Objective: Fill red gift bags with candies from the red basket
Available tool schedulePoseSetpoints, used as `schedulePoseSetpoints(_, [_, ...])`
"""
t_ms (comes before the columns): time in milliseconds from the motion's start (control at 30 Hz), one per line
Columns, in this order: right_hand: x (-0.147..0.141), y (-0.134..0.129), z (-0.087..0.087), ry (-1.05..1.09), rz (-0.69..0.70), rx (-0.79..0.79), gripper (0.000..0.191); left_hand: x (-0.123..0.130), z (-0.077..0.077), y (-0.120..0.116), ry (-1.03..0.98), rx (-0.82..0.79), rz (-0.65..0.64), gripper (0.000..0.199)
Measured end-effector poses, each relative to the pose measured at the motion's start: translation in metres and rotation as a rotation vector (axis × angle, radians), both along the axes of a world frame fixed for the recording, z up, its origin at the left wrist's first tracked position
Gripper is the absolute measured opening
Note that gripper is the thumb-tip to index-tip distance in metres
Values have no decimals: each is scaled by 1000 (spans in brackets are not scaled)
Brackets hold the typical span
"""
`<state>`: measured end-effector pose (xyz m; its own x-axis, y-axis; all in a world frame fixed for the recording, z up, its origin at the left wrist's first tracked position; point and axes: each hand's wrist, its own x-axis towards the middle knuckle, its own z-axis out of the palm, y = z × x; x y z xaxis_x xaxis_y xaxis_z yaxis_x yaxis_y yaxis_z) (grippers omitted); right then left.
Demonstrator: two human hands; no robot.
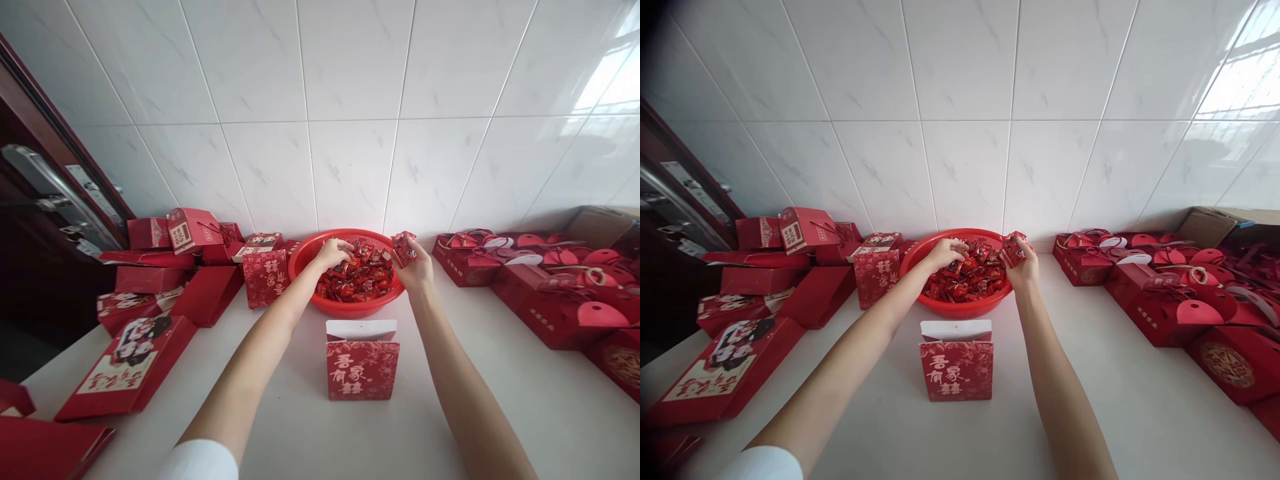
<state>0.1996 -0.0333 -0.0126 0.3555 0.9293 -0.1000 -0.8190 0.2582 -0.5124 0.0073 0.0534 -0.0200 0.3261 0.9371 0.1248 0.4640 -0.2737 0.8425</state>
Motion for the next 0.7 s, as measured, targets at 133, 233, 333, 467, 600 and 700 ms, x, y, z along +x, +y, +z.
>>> schedulePoseSetpoints(133, [1, 1, -1, 8, 16, 11, 12, 1, 1, -2, 115, 32, -33, 40])
schedulePoseSetpoints(233, [2, 3, -4, 16, 18, 14, 12, 3, -1, -4, 221, 60, -53, 38])
schedulePoseSetpoints(333, [4, 6, -7, 20, 20, 28, 11, 8, -1, -7, 292, 89, -81, 34])
schedulePoseSetpoints(467, [6, 10, -13, -13, 47, 82, 9, 25, 4, -7, 363, 164, -166, 33])
schedulePoseSetpoints(600, [7, 10, -14, -20, 43, 125, 8, 54, 7, -1, 393, 254, -289, 34])
schedulePoseSetpoints(700, [7, 10, -15, -29, 23, 142, 10, 77, 3, 3, 510, 320, -465, 31])
